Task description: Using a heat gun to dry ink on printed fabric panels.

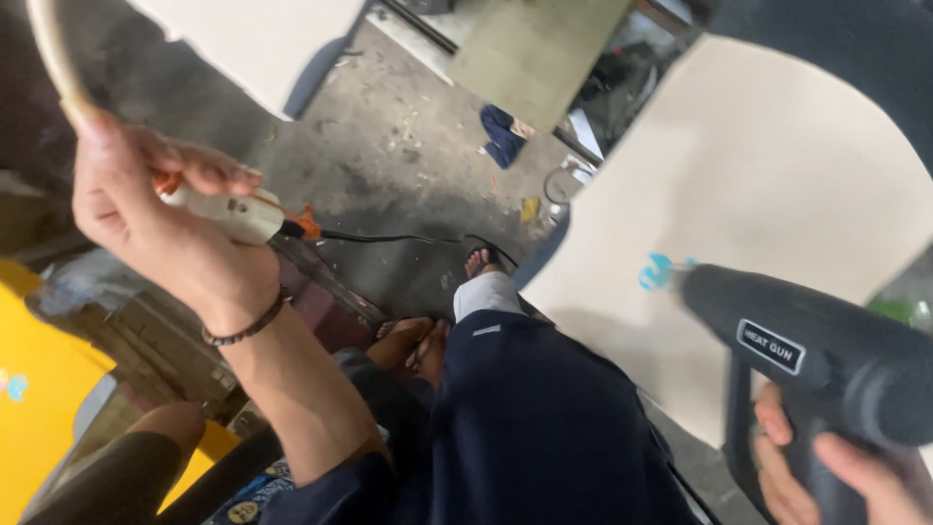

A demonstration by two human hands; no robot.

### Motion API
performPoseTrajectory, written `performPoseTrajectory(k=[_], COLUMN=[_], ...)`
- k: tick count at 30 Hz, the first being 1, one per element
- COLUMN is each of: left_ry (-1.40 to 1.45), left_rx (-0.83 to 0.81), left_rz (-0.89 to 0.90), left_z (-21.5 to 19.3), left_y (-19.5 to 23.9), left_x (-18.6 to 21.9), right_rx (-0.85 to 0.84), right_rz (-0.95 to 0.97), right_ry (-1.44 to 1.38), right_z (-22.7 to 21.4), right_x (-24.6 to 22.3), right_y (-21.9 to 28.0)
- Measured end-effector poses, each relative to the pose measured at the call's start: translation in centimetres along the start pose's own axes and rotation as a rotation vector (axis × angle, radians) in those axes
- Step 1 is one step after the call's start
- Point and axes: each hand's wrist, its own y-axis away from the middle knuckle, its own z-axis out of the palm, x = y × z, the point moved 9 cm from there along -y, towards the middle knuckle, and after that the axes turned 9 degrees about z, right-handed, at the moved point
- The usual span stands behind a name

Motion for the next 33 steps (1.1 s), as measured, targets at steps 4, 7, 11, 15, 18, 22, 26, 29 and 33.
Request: performPoseTrajectory(k=[4, 7, 11, 15, 18, 22, 26, 29, 33], left_ry=[0.046, 0.06, -0.054, -0.119, -0.139, -0.129, -0.193, -0.236, -0.263], left_rx=[0.042, 0.05, -0.118, -0.165, -0.123, -0.078, -0.008, -0.034, -0.099], left_rz=[0.002, -0.073, 0.001, 0.027, -0.054, -0.09, -0.148, -0.152, -0.182], left_z=[-1.8, -3.1, -5.1, -9.0, -12.2, -16.4, -20.0, -20.8, -21.9], left_y=[-3.3, -7.7, -14.8, -20.8, -24.2, -27.1, -28.1, -29.1, -31.0], left_x=[-1.5, -3.0, -5.1, -7.3, -9.7, -13.0, -15.6, -17.3, -21.0], right_rx=[-0.286, -0.738, -0.707, -0.687, -0.649, -0.781, -0.324, -0.303, 0.075], right_rz=[-0.214, -0.202, -0.27, -0.301, -0.328, -0.351, -0.261, -0.03, -0.094], right_ry=[0.163, -0.093, -0.051, -0.045, -0.059, 0.154, 0.184, 0.203, 0.687], right_z=[-4.0, -0.5, 6.3, 13.7, 17.3, 24.2, 31.4, 34.3, 32.2], right_x=[-2.3, -4.7, -5.7, -5.0, -6.6, -8.4, -7.5, -6.5, -9.5], right_y=[-2.1, -5.3, -12.3, -19.1, -24.6, -30.5, -37.0, -44.2, -52.5])
